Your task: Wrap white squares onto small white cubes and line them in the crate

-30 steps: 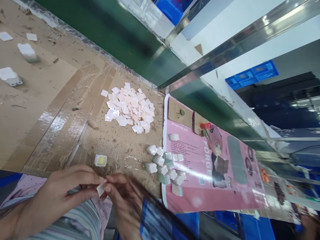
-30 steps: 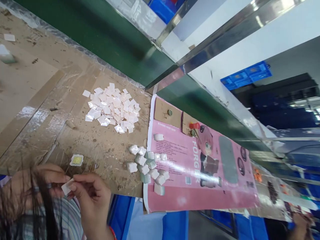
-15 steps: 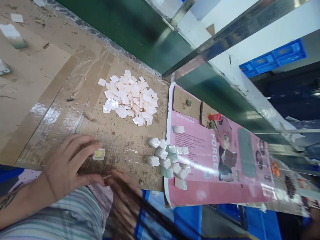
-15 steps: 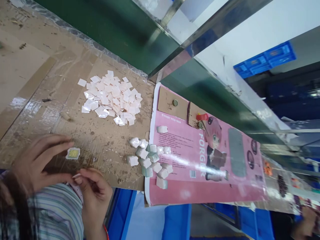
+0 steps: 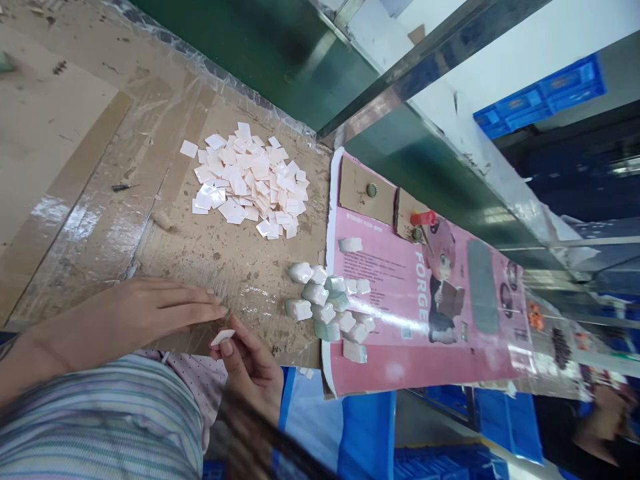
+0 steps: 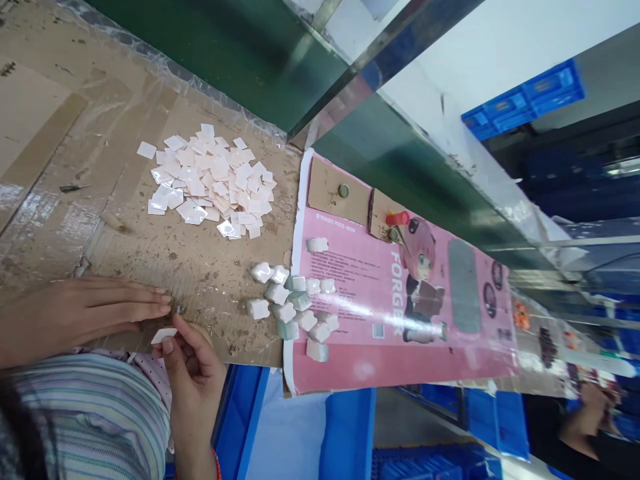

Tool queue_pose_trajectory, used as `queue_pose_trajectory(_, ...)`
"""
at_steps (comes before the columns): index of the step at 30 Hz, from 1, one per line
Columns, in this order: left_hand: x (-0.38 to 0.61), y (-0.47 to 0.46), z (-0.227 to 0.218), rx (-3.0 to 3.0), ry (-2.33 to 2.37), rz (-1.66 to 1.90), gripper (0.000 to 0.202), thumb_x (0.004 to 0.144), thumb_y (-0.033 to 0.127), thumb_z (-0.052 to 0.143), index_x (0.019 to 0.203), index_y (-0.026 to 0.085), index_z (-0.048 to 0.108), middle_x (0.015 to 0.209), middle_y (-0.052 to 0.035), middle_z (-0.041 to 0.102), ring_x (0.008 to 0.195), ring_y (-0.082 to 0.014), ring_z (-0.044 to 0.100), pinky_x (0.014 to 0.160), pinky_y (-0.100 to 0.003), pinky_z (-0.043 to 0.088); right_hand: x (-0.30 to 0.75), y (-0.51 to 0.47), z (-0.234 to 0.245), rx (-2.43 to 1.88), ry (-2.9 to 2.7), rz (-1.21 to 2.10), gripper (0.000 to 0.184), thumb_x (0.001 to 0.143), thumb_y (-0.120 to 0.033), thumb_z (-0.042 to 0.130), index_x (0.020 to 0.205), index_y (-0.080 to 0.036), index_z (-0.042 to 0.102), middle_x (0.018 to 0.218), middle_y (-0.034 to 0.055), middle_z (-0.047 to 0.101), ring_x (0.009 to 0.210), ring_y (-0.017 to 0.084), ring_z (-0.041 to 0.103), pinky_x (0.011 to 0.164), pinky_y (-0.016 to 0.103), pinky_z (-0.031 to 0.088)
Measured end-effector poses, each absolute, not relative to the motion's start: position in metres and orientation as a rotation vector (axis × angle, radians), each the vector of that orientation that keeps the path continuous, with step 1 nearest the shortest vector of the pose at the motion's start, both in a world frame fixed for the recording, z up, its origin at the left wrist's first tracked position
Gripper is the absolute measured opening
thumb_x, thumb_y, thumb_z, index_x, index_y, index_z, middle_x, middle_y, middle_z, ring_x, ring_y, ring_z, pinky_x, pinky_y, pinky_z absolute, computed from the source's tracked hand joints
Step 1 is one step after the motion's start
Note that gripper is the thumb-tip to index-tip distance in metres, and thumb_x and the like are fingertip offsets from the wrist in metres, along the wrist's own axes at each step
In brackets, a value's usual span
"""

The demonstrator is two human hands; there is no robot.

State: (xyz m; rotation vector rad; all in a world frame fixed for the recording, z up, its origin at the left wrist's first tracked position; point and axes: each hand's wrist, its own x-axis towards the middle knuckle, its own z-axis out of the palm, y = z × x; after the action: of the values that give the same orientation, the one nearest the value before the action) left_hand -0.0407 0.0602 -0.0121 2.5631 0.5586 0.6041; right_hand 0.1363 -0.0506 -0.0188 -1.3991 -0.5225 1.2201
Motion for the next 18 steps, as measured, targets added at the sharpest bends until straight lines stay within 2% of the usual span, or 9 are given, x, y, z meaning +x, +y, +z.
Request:
queue_pose_trajectory(3, -0.044, 0.05, -0.013, 2.455, 0.673, 0.725, 0.036, 0.103, 0.035, 0.048, 0.136, 0.021, 0.053, 0.131, -0.0036, 0.066, 0.129, -0.0161, 0.056, 0.114, -0.028, 0.042, 0.131, -0.057, -0.019, -1.406, -0.519, 1.279, 0.029, 0.079, -0.032, 0.081, 0.107, -0.025, 0.077, 0.083, 0.0023, 0.075, 0.065, 0.015, 0.072, 0.062, 0.026, 0.062)
queue_pose_trajectory(5, -0.047, 0.035, -0.012, 2.248, 0.861, 0.803, 0.034, 0.1, 0.041, 0.053, 0.13, 0.025, 0.057, 0.12, -0.0024, 0.067, 0.116, -0.0154, 0.061, 0.106, -0.025, 0.049, 0.125, -0.061, -0.017, -1.402, -0.514, 1.265, 0.028, 0.08, -0.029, 0.081, 0.107, -0.025, 0.076, 0.082, 0.0017, 0.075, 0.065, 0.015, 0.073, 0.061, 0.025, 0.062)
queue_pose_trajectory(9, -0.049, 0.006, -0.005, 1.892, 1.005, 0.777, 0.016, 0.101, 0.031, 0.054, 0.112, 0.032, 0.065, 0.098, 0.0063, 0.072, 0.087, -0.0068, 0.069, 0.081, -0.01, 0.054, 0.119, -0.065, -0.013, -1.333, -0.58, 1.257, 0.017, 0.081, -0.024, 0.081, 0.097, -0.026, 0.077, 0.075, -0.0009, 0.074, 0.063, 0.012, 0.071, 0.064, 0.02, 0.061)
queue_pose_trajectory(13, -0.043, -0.006, -0.004, 1.568, 1.015, 0.805, 0.016, 0.093, 0.02, 0.059, 0.099, 0.031, 0.069, 0.081, 0.0097, 0.073, 0.063, -0.0037, 0.067, 0.062, -0.006, 0.051, 0.117, -0.065, -0.013, -1.3, -0.671, 1.298, 0.018, 0.082, -0.026, 0.081, 0.099, -0.03, 0.079, 0.086, 0.0003, 0.075, 0.065, 0.01, 0.071, 0.064, 0.019, 0.061)
queue_pose_trajectory(16, -0.04, -0.005, -0.006, 1.441, 1.031, 0.879, 0.024, 0.089, 0.014, 0.059, 0.098, 0.031, 0.073, 0.08, 0.0083, 0.074, 0.062, -0.0042, 0.067, 0.062, -0.006, 0.051, 0.115, -0.065, -0.016, -1.3, -0.733, 1.24, 0.023, 0.084, -0.03, 0.079, 0.107, -0.031, 0.077, 0.084, 0.0001, 0.074, 0.061, 0.01, 0.07, 0.062, 0.019, 0.061)
queue_pose_trajectory(18, -0.041, -0.003, -0.007, 1.452, 1.032, 0.853, 0.024, 0.086, 0.014, 0.062, 0.095, 0.032, 0.076, 0.079, 0.0075, 0.073, 0.065, -0.0051, 0.068, 0.064, -0.007, 0.052, 0.116, -0.068, -0.019, -1.347, -0.868, 1.11, 0.025, 0.086, -0.028, 0.077, 0.11, -0.032, 0.076, 0.086, 0.0005, 0.075, 0.067, 0.012, 0.072, 0.063, 0.021, 0.061)
